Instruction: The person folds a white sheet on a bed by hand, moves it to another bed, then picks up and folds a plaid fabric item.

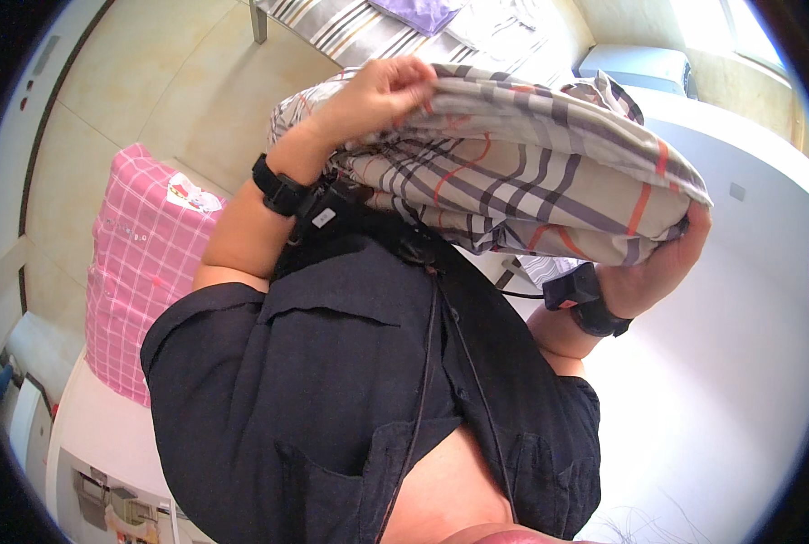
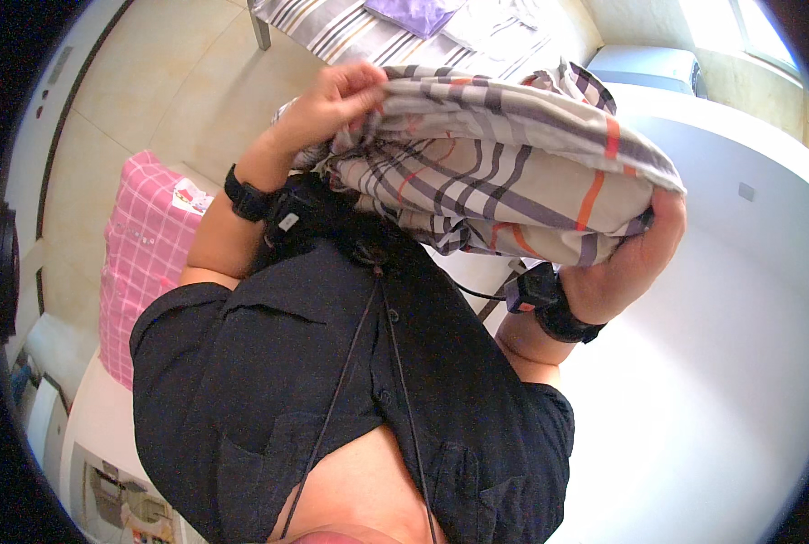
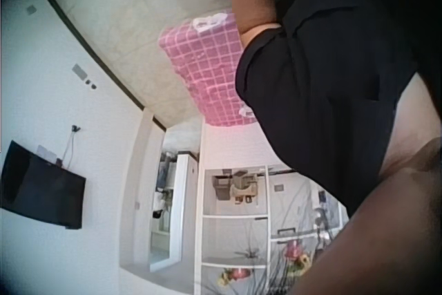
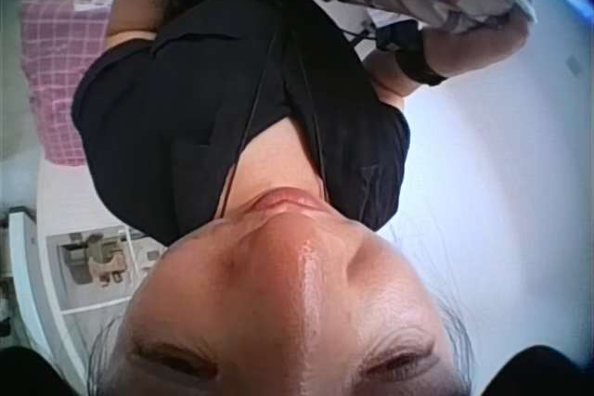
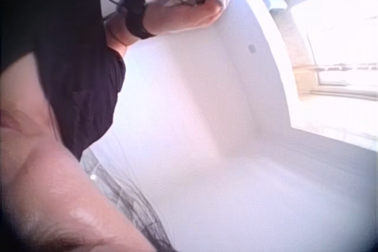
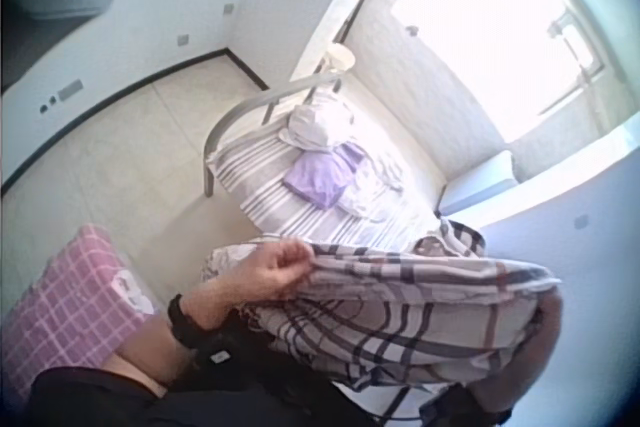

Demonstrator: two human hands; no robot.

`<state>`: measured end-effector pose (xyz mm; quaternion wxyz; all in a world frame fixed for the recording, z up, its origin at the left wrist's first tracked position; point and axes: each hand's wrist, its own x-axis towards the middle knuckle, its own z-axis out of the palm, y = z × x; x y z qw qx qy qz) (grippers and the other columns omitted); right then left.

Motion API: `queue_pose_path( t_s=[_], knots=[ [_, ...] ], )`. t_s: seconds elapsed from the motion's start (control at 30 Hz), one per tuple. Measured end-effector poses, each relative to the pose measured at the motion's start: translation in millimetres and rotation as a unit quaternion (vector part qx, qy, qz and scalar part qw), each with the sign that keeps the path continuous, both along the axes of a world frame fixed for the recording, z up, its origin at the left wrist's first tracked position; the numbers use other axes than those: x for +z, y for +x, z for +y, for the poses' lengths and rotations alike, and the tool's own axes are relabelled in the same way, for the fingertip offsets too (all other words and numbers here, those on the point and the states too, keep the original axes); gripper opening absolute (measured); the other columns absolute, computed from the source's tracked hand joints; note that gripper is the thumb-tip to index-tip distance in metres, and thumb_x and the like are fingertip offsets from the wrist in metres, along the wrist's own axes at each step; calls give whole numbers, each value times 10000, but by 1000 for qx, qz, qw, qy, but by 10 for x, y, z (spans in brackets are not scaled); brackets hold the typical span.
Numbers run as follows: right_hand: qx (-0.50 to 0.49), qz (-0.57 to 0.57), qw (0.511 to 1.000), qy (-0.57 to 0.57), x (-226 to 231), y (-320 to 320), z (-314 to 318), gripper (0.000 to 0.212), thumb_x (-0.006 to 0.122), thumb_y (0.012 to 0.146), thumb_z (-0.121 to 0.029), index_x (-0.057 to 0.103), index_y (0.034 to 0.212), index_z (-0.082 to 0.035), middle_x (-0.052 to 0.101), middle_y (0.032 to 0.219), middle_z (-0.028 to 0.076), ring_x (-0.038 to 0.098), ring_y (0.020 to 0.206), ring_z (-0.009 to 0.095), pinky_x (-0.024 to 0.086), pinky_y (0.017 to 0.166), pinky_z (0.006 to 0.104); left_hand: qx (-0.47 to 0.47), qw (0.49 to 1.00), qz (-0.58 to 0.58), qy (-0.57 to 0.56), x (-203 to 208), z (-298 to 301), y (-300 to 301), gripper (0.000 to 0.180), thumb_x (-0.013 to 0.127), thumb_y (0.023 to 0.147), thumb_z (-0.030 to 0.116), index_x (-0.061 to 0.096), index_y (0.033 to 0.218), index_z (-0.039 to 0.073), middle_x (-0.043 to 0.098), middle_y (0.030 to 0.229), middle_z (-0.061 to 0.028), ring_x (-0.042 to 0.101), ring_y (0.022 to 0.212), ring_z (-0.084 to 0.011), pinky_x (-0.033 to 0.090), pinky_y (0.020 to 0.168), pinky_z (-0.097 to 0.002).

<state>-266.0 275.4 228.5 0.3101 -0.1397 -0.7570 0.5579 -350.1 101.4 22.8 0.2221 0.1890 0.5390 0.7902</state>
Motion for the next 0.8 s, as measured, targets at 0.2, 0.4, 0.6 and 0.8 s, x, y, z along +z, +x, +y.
queue_pose_path(
  t_s=[0.2,0.4,0.6,0.8],
  knots=[
    [9,-28,979,-203,7,-9,-21,213,473,784,-195,520,876,-8,550,844,84,542,773,153,451,685,259,299,894,310,-123,-217,232,193,318,648,669,165,460,899,51,534,760,-93,556,650,-258,447,567,-291],
    [79,-37,959,-268,17,49,-22,198,471,786,-180,520,879,-12,566,858,82,550,788,167,446,716,273,409,776,439,-197,-319,352,446,512,722,490,179,478,935,112,483,934,-73,533,732,-226,456,606,-325],
    [88,-51,962,-254,-14,30,-24,202,478,788,-176,522,899,-13,571,870,78,552,800,163,435,742,264,455,693,484,-281,-136,429,483,608,716,496,198,448,1041,174,492,924,-35,493,735,-194,353,629,-340],
    [121,-53,977,-168,-52,78,-20,200,504,781,-178,525,898,-18,574,865,80,557,778,171,436,738,272,500,664,463,-308,224,598,434,407,605,588,157,497,981,150,498,838,15,490,741,-147,298,640,-321]
  ],
)
